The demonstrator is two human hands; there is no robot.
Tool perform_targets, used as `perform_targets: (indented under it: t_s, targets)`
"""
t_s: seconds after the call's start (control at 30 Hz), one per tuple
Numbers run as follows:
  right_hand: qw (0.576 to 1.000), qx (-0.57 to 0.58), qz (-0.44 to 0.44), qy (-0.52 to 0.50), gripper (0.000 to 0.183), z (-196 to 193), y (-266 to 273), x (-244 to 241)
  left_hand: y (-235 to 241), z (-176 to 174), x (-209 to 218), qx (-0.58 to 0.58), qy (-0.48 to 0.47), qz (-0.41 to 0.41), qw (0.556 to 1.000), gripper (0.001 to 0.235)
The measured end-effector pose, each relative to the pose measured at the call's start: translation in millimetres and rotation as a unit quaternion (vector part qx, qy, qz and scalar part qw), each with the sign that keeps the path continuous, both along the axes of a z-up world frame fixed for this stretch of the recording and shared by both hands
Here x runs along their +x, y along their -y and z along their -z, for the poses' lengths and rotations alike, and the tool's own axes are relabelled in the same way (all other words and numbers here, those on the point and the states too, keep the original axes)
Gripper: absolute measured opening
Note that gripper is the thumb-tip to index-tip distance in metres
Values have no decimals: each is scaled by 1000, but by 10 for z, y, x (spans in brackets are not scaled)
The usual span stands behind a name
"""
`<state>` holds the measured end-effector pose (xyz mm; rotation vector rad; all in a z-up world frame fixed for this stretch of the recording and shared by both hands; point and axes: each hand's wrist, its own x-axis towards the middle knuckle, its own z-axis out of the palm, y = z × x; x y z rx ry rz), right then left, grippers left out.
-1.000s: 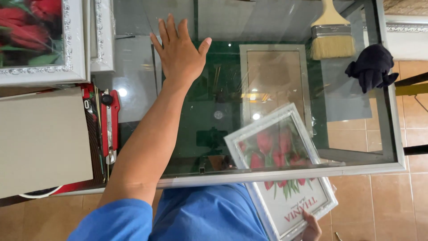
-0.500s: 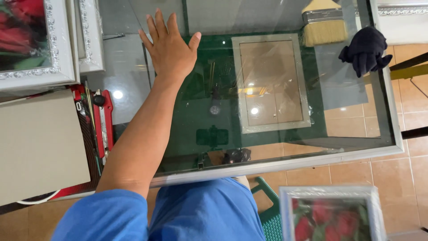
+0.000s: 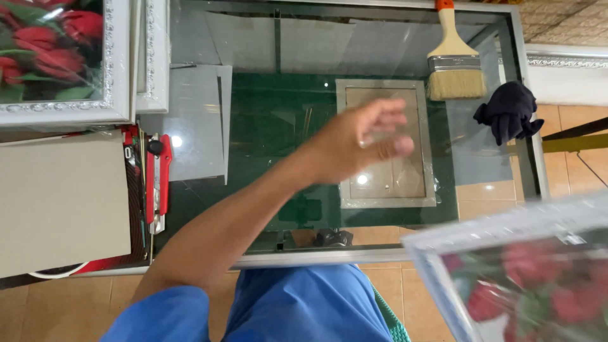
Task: Cleaning a picture frame glass and assembling the frame components.
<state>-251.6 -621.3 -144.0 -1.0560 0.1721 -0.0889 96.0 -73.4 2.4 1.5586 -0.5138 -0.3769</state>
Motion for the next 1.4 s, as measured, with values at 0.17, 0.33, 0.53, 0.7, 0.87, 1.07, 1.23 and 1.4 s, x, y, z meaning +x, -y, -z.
perform_targets:
  t_s: [0.17, 0.33, 0.53, 0.7, 0.87, 1.07, 1.23, 1.4]
  targets:
    - [998, -41, -21, 40, 77, -281, -646, 1481, -279, -176, -383, -111, -41, 70, 990, 63]
    - [989, -134, -57, 38, 80, -480, -1350, 2565, -1103, -104, -523, -32, 50, -75, 995, 60]
    - [819, -472, -202, 256, 59, -1020, -1606, 3191, -1519, -427, -777, 240, 139, -222, 935, 26]
    - [712, -620, -189, 268, 52, -1440, -2410, 3423, -1562, 19, -773, 301, 158, -288, 895, 67]
    - [714, -605, -229, 267, 62, -1085, -2378, 3585, -1497, 204, -687, 261, -150, -339, 891, 43]
    - [697, -671, -169, 189, 46, -883, -2475, 3459, -1622, 593, -680, 428, 152, -213, 865, 63]
    - [368, -862, -43, 347, 48, -519, -2287, 3559, -1759, 1095, -592, 577, 350, -186, 715, 59]
    - [310, -861, -60, 398, 41, -518, -2261, 3631, -1723, 1069, -572, 596, 419, -187, 659, 53]
